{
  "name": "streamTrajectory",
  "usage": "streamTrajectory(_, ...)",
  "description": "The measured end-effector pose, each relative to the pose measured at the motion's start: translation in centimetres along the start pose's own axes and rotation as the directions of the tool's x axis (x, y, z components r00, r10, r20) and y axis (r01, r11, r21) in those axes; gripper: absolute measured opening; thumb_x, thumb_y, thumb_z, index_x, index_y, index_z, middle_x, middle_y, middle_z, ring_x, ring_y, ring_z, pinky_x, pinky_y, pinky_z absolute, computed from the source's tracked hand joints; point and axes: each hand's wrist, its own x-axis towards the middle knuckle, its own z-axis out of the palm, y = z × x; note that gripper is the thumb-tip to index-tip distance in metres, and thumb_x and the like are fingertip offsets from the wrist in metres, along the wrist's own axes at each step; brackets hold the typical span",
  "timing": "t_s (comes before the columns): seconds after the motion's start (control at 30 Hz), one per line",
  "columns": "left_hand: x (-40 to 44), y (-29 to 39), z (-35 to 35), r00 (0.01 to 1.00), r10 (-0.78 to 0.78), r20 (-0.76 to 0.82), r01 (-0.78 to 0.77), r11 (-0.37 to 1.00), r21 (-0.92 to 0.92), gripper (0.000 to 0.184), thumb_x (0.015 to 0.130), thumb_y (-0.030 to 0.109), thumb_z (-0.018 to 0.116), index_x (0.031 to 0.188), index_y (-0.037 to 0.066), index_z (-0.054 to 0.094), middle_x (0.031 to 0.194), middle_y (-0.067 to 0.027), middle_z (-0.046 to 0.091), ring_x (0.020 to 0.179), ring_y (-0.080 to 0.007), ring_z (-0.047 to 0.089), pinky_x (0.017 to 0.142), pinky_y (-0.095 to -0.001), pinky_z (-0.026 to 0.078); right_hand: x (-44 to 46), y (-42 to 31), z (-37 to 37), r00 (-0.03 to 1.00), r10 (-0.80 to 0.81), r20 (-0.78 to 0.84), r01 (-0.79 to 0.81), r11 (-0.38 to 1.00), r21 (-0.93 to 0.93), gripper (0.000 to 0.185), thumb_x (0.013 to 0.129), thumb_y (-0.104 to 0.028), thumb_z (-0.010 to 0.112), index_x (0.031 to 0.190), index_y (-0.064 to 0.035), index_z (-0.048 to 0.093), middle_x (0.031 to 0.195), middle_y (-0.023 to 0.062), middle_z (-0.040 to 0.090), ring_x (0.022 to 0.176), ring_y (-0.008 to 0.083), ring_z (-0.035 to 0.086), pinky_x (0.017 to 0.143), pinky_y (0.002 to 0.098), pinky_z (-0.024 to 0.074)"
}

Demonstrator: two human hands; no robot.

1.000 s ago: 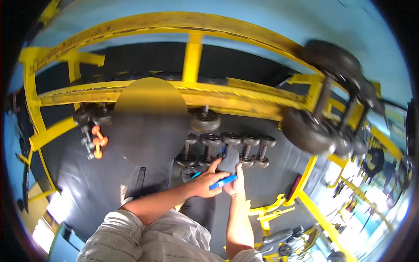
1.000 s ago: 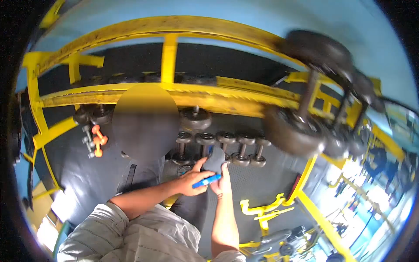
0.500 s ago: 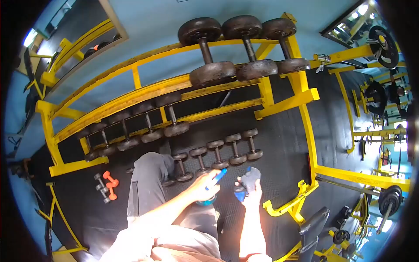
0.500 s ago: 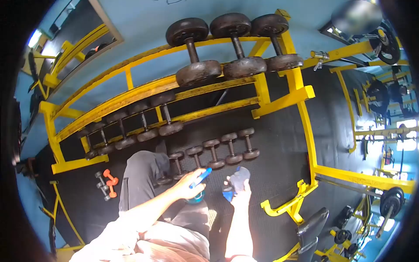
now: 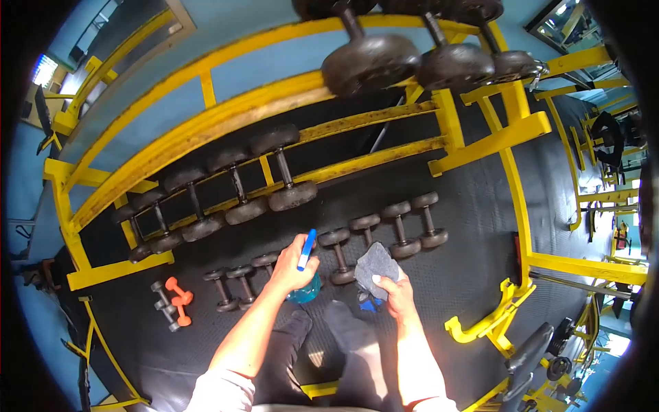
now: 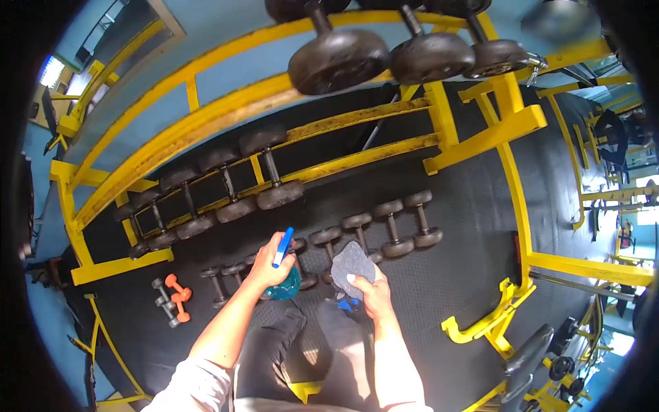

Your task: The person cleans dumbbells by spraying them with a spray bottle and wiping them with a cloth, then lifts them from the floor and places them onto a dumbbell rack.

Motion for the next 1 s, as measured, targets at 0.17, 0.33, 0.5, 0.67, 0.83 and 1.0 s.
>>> streamTrajectory(0.17,3.5,-10.6,3.9,0.944,0.178,-0.279,-0.158,0.983,0.094,0.050,0.075,0.016,0.059,0.121,0.002,0.045,0.109,-0.0248,0.059,0.103,-0.0445,0.058,0.087,-0.0491,0.047,10.7,8.1,2.3,0.982,-0.179,-0.053,0.183,0.979,0.094,0.051,0.077,-0.003,0.068,0.125,0.0026,0.054,0.117,0.0105,0.062,0.109,0.0209,0.058,0.097,0.0333,0.0435)
streamTrajectory(0.33,6.6,-17.0,5.3,0.955,0.147,-0.258,-0.120,0.986,0.116,0.040,0.075,0.012,0.059,0.114,0.003,0.052,0.105,-0.0219,0.060,0.098,-0.0411,0.061,0.083,-0.0449,0.049,21.5,16.5,5.1,0.944,-0.318,-0.089,0.328,0.931,0.158,0.049,0.079,-0.003,0.068,0.125,0.0019,0.053,0.115,0.0084,0.061,0.106,0.0192,0.057,0.097,0.0320,0.0426)
streamTrajectory(0.5,8.4,-22.0,6.7,0.847,0.424,-0.320,-0.326,0.890,0.317,0.034,0.073,0.011,0.059,0.105,0.002,0.052,0.096,-0.0203,0.061,0.088,-0.0408,0.061,0.077,-0.0452,0.050,27.1,21.3,8.5,0.715,-0.643,-0.274,0.692,0.707,0.146,0.060,0.085,-0.001,0.064,0.139,0.0008,0.037,0.124,0.0107,0.054,0.111,0.0197,0.053,0.100,0.0320,0.0403)
streamTrajectory(0.67,10.2,-22.5,6.4,0.828,0.498,-0.256,-0.329,0.803,0.497,0.042,0.070,0.013,0.062,0.110,0.001,0.052,0.092,-0.0204,0.059,0.082,-0.0409,0.058,0.073,-0.0476,0.047,28.6,21.5,11.2,0.454,-0.791,-0.411,0.888,0.360,0.288,0.065,0.089,-0.007,0.062,0.144,0.0017,0.029,0.136,0.0163,0.046,0.121,0.0248,0.049,0.104,0.0352,0.0376)
streamTrajectory(0.83,8.4,-19.9,6.4,0.697,0.675,-0.240,-0.417,0.655,0.630,0.055,0.072,0.010,0.066,0.121,-0.004,0.047,0.104,-0.0238,0.057,0.090,-0.0416,0.055,0.081,-0.0474,0.045,29.2,22.1,13.3,0.116,-0.940,-0.319,0.929,0.217,-0.299,0.068,0.081,-0.013,0.069,0.141,0.0014,0.038,0.137,0.0243,0.040,0.128,0.0396,0.039,0.108,0.0485,0.0280)
streamTrajectory(1.0,5.7,-21.8,5.6,0.685,0.620,-0.382,-0.314,0.724,0.614,0.048,0.071,0.008,0.064,0.116,-0.003,0.051,0.107,-0.0202,0.057,0.098,-0.0382,0.054,0.088,-0.0463,0.043,31.1,27.9,17.9,0.069,-0.995,-0.070,0.915,0.091,-0.394,0.072,0.073,-0.022,0.071,0.140,-0.0180,0.046,0.147,0.0286,0.027,0.134,0.0503,0.027,0.108,0.0588,0.0249)
